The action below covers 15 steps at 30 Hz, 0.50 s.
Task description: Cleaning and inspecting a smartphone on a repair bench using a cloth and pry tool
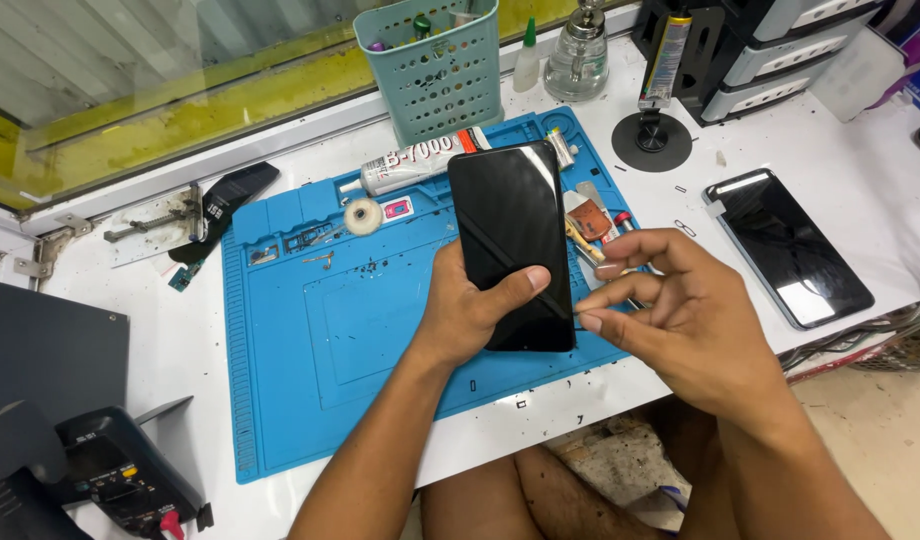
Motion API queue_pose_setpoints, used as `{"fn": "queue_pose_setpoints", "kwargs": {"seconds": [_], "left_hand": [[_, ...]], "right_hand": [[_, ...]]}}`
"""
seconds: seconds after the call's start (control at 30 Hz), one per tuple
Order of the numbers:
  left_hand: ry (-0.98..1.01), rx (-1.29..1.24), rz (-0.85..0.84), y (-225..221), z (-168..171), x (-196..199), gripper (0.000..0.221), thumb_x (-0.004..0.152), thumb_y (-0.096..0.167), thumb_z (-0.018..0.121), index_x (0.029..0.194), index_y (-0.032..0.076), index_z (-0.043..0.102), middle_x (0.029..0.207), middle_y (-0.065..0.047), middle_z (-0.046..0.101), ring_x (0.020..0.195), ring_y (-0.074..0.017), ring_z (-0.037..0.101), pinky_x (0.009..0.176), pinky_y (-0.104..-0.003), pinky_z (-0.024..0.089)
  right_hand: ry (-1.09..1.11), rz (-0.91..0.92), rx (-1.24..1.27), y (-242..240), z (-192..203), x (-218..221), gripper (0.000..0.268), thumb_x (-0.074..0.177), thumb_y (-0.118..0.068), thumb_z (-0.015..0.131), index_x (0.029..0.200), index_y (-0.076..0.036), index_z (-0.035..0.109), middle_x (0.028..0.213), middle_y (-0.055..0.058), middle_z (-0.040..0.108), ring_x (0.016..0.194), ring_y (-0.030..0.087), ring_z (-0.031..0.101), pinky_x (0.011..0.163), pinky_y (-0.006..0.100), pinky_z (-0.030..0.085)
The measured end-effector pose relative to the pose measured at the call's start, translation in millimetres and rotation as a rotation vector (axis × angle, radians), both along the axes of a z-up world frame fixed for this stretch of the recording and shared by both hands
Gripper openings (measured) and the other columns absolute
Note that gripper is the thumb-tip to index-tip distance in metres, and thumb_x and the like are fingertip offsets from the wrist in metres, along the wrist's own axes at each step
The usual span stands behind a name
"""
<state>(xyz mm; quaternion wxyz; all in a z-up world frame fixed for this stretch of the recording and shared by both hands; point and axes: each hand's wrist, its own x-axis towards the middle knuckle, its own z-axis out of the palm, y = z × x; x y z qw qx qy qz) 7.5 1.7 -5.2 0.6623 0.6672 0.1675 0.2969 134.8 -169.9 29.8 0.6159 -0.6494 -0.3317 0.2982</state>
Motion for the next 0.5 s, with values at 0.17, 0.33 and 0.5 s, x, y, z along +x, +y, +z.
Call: {"fn": "queue_pose_setpoints", "kwargs": {"seconds": [0.17, 0.33, 0.5], "left_hand": [[-0.050, -0.018, -0.027, -0.2, -2.6, -2.8, 0.025, 0.082, 0.031, 0.078, 0.091, 0.012, 0.064, 0.084, 0.003, 0.065, 0.079, -0.0115, 0.062, 0.070, -0.029, 0.054], [-0.117, -0.052, -0.048, 1.4, -1.0, -2.3, 0.029, 0.081, 0.035, 0.078, 0.092, 0.013, 0.061, 0.085, 0.004, 0.060, 0.080, -0.0129, 0.060, 0.069, -0.029, 0.052], [-0.241, -0.116, -0.119, -5.6, 6.0, 2.2, 0.022, 0.080, 0.024, 0.081, 0.086, 0.012, 0.063, 0.075, 0.001, 0.065, 0.070, -0.0121, 0.064, 0.064, -0.027, 0.056]], "right_hand": [[0.170, 0.105, 0.089, 2.8, -22.0, 13.0, 0.050, 0.072, 0.011, 0.081, 0.116, 0.000, 0.060, 0.106, 0.016, 0.065, 0.088, 0.025, 0.077, 0.077, 0.032, 0.065], [0.463, 0.311, 0.281, 5.3, -39.9, 19.5, 0.052, 0.076, 0.005, 0.082, 0.121, 0.002, 0.057, 0.116, 0.011, 0.065, 0.097, 0.022, 0.073, 0.086, 0.036, 0.063], [0.538, 0.365, 0.339, 14.7, -57.6, 13.3, 0.059, 0.073, 0.011, 0.081, 0.125, 0.007, 0.055, 0.103, 0.016, 0.064, 0.089, 0.024, 0.074, 0.078, 0.037, 0.063]]}}
